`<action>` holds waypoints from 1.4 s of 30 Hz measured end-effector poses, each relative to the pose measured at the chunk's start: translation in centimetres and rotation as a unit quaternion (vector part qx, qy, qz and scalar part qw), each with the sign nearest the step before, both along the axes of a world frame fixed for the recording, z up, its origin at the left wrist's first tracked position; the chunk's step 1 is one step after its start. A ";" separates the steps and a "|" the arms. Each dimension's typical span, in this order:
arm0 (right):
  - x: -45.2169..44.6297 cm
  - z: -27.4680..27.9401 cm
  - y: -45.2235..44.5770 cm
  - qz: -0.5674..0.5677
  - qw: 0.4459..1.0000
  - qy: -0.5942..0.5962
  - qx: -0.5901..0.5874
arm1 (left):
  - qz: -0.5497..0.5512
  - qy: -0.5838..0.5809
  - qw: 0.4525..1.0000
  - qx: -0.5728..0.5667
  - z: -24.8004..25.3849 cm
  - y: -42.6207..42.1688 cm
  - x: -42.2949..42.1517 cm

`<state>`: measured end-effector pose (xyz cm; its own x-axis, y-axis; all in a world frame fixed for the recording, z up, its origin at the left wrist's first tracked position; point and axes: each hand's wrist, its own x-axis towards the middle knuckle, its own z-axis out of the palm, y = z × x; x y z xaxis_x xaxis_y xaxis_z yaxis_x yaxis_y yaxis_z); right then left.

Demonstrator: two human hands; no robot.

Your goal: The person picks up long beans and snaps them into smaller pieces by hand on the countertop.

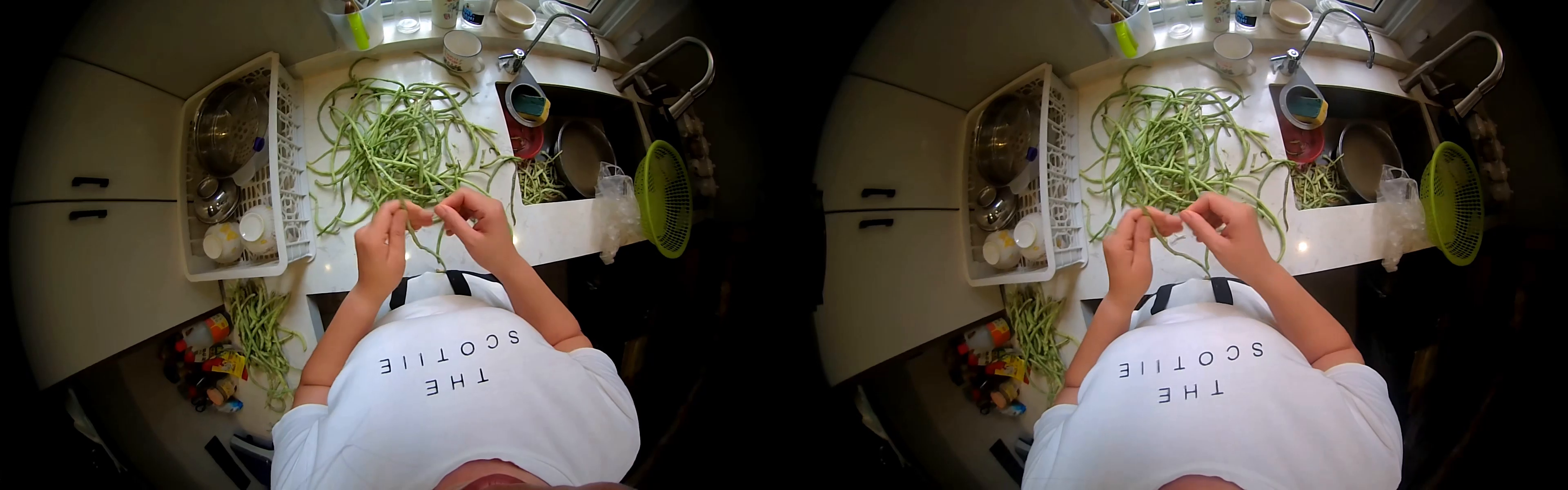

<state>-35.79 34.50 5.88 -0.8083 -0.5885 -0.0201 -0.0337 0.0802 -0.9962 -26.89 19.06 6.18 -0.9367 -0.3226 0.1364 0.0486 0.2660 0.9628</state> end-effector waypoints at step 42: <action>0.0 -4.9 -1.6 0.307 0.803 -0.435 -0.270 | 0.158 0.319 0.694 0.626 -1.7 -12.8 1.8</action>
<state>-35.75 32.93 0.95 -0.1818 -0.9829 -0.0282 0.8248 -0.1368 -0.5487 -25.06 6.26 4.52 -0.6702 -0.7377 -0.0810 0.7005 -0.6649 0.2593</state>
